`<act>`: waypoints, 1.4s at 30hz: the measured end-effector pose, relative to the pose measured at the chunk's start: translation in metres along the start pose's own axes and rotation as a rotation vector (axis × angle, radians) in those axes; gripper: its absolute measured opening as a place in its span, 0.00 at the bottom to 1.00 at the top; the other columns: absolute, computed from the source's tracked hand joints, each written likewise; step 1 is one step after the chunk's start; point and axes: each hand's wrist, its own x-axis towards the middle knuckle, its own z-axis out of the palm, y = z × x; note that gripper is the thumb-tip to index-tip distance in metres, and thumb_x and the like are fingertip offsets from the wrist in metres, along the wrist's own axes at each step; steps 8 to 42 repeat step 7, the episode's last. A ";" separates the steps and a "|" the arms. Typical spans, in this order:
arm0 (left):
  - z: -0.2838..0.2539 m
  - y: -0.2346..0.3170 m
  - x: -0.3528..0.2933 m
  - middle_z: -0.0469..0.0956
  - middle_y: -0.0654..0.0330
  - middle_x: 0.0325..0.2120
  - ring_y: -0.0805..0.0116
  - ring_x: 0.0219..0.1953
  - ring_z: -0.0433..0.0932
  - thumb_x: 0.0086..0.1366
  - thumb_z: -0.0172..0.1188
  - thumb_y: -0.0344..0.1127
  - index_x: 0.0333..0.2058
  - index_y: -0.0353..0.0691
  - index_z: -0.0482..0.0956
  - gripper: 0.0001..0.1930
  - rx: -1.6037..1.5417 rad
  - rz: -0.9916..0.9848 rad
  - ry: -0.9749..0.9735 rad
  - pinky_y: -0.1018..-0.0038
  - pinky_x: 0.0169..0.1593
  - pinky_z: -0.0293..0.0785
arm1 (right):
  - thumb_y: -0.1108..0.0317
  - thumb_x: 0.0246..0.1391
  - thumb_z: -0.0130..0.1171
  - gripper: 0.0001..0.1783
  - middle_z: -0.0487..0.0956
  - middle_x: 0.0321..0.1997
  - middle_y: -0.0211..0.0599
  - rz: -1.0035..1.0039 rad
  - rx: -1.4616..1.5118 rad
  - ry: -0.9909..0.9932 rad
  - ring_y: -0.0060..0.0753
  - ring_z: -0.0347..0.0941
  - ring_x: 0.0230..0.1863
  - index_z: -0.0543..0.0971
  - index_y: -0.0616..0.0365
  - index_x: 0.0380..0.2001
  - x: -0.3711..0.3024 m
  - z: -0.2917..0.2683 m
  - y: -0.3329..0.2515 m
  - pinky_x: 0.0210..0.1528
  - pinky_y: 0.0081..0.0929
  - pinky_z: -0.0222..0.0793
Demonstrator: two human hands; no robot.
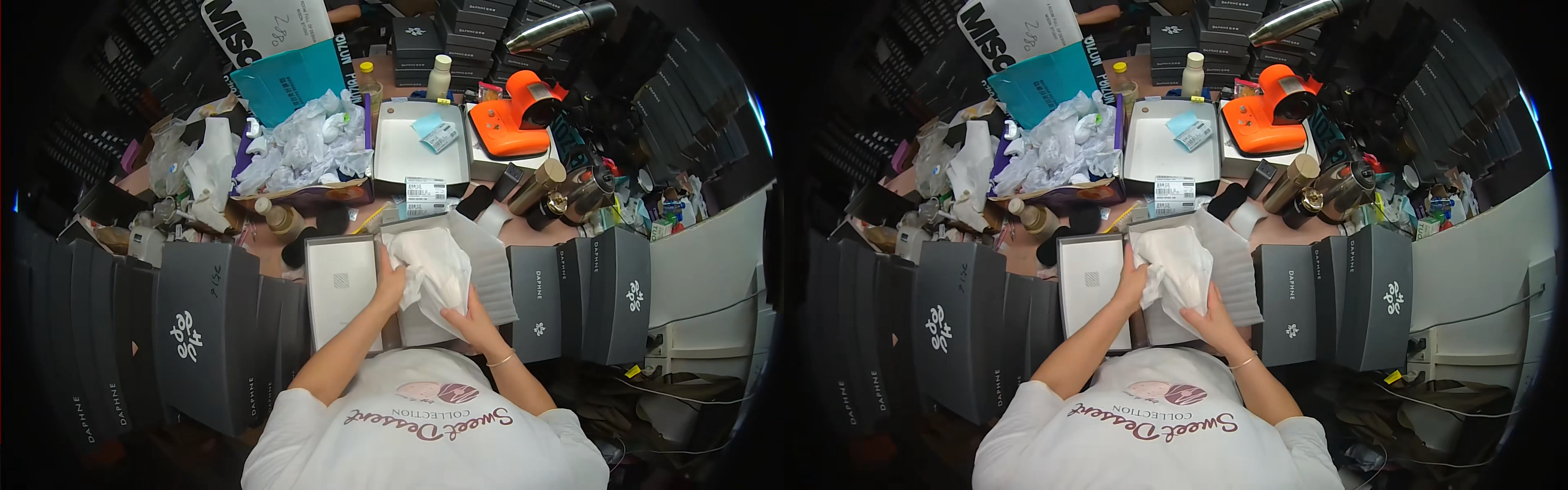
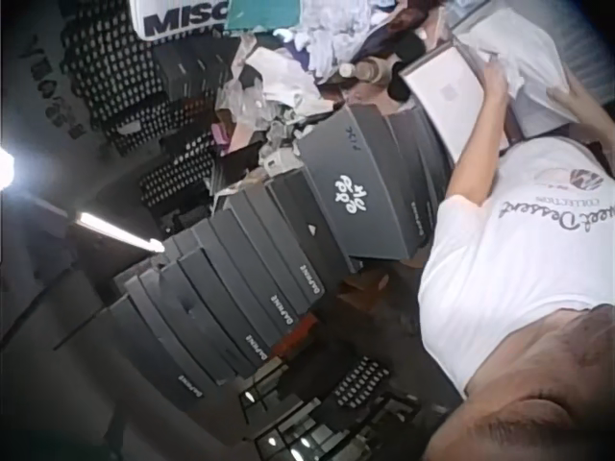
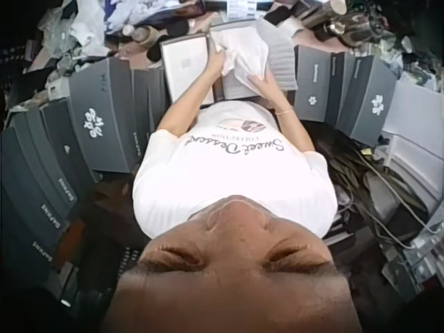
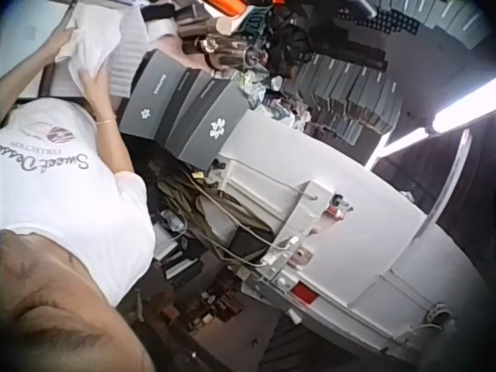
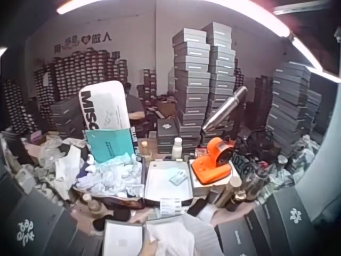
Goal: Cleaning shoes with a sponge and packing them into boxes with tissue paper and protective bags.
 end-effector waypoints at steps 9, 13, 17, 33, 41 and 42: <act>0.054 -0.048 -0.011 0.58 0.43 0.61 0.54 0.61 0.63 0.68 0.49 0.47 0.65 0.30 0.46 0.37 0.542 -0.035 -0.304 0.70 0.63 0.56 | 0.64 0.52 0.59 0.42 0.58 0.66 0.56 0.198 -0.139 0.181 0.54 0.57 0.66 0.50 0.63 0.65 0.034 0.015 0.099 0.65 0.38 0.53; 0.054 -0.048 -0.011 0.58 0.43 0.61 0.54 0.61 0.63 0.68 0.49 0.47 0.65 0.30 0.46 0.37 0.542 -0.035 -0.304 0.70 0.63 0.56 | 0.64 0.52 0.59 0.42 0.58 0.66 0.56 0.198 -0.139 0.181 0.54 0.57 0.66 0.50 0.63 0.65 0.034 0.015 0.099 0.65 0.38 0.53; 0.054 -0.048 -0.011 0.58 0.43 0.61 0.54 0.61 0.63 0.68 0.49 0.47 0.65 0.30 0.46 0.37 0.542 -0.035 -0.304 0.70 0.63 0.56 | 0.64 0.52 0.59 0.42 0.58 0.66 0.56 0.198 -0.139 0.181 0.54 0.57 0.66 0.50 0.63 0.65 0.034 0.015 0.099 0.65 0.38 0.53; 0.054 -0.048 -0.011 0.58 0.43 0.61 0.54 0.61 0.63 0.68 0.49 0.47 0.65 0.30 0.46 0.37 0.542 -0.035 -0.304 0.70 0.63 0.56 | 0.64 0.52 0.59 0.42 0.58 0.66 0.56 0.198 -0.139 0.181 0.54 0.57 0.66 0.50 0.63 0.65 0.034 0.015 0.099 0.65 0.38 0.53; 0.054 -0.048 -0.011 0.58 0.43 0.61 0.54 0.61 0.63 0.68 0.49 0.47 0.65 0.30 0.46 0.37 0.542 -0.035 -0.304 0.70 0.63 0.56 | 0.64 0.52 0.59 0.42 0.58 0.66 0.56 0.198 -0.139 0.181 0.54 0.57 0.66 0.50 0.63 0.65 0.034 0.015 0.099 0.65 0.38 0.53; 0.054 -0.048 -0.011 0.58 0.43 0.61 0.54 0.61 0.63 0.68 0.49 0.47 0.65 0.30 0.46 0.37 0.542 -0.035 -0.304 0.70 0.63 0.56 | 0.64 0.52 0.59 0.42 0.58 0.66 0.56 0.198 -0.139 0.181 0.54 0.57 0.66 0.50 0.63 0.65 0.034 0.015 0.099 0.65 0.38 0.53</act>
